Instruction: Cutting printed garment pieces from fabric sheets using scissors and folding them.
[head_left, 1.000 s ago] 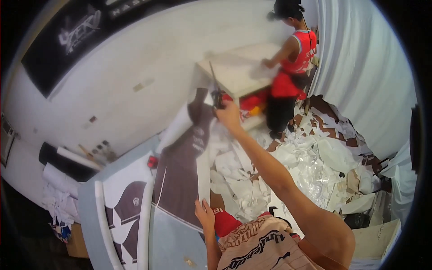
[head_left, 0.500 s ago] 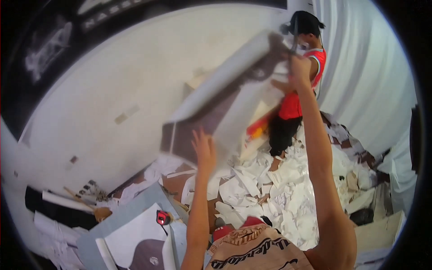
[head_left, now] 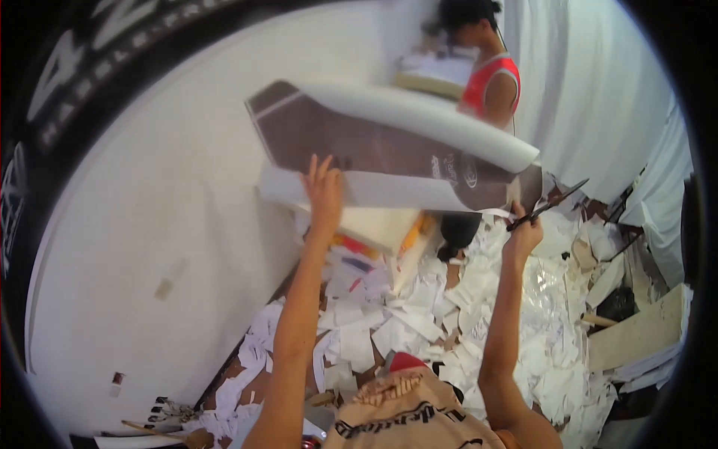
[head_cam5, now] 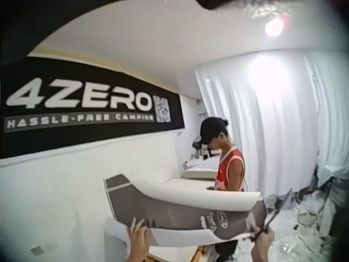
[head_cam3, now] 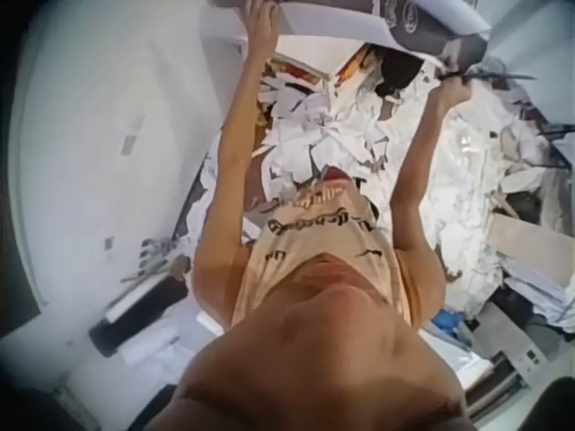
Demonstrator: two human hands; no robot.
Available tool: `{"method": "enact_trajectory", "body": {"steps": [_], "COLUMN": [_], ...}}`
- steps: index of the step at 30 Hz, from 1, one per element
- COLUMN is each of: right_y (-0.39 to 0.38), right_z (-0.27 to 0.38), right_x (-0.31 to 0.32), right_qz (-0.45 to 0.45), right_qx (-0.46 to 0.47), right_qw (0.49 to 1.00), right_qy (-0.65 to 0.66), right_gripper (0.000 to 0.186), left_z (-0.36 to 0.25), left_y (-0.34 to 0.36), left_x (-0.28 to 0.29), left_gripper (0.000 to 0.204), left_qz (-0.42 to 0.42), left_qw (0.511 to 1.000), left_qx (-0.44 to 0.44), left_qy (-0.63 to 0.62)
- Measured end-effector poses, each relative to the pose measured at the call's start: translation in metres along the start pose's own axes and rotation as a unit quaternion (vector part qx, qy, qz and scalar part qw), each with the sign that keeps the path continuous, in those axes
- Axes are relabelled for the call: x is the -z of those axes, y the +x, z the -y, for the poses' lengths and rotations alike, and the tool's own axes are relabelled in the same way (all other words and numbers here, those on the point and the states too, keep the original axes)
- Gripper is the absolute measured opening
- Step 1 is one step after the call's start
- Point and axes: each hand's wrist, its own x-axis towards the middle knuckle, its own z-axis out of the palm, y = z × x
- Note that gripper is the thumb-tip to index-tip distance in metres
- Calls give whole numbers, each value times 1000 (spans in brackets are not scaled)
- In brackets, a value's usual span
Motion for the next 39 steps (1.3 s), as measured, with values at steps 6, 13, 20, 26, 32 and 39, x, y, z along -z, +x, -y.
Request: {"method": "enact_trajectory", "body": {"steps": [6,13,20,26,32,39], "right_y": [-24,-113,-140,-156,-191,-201], "right_z": [-38,-24,34,138,271,384], "right_x": [62,63,-4,-40,-88,-101], "right_qz": [-102,-76,-129,-83,80,161], "right_qx": [-115,-212,-169,-160,-346,-379], "right_qw": [984,972,976,981,933,905], "right_qy": [-86,-67,-49,-70,-56,-102], "right_gripper": [18,20,23,23,26,35], "left_z": [-29,-27,-28,-19,0,-210], "left_y": [31,37,148,208,286,281], "left_x": [-61,-47,-28,6,49,121], "left_gripper": [15,18,12,12,22,59], "left_qz": [4,4,-22,-8,42,245], "left_qw": [996,983,984,997,985,954], "left_qx": [-3,115,68,28,125,101], "left_qy": [-84,-144,-164,-71,-112,-141]}}
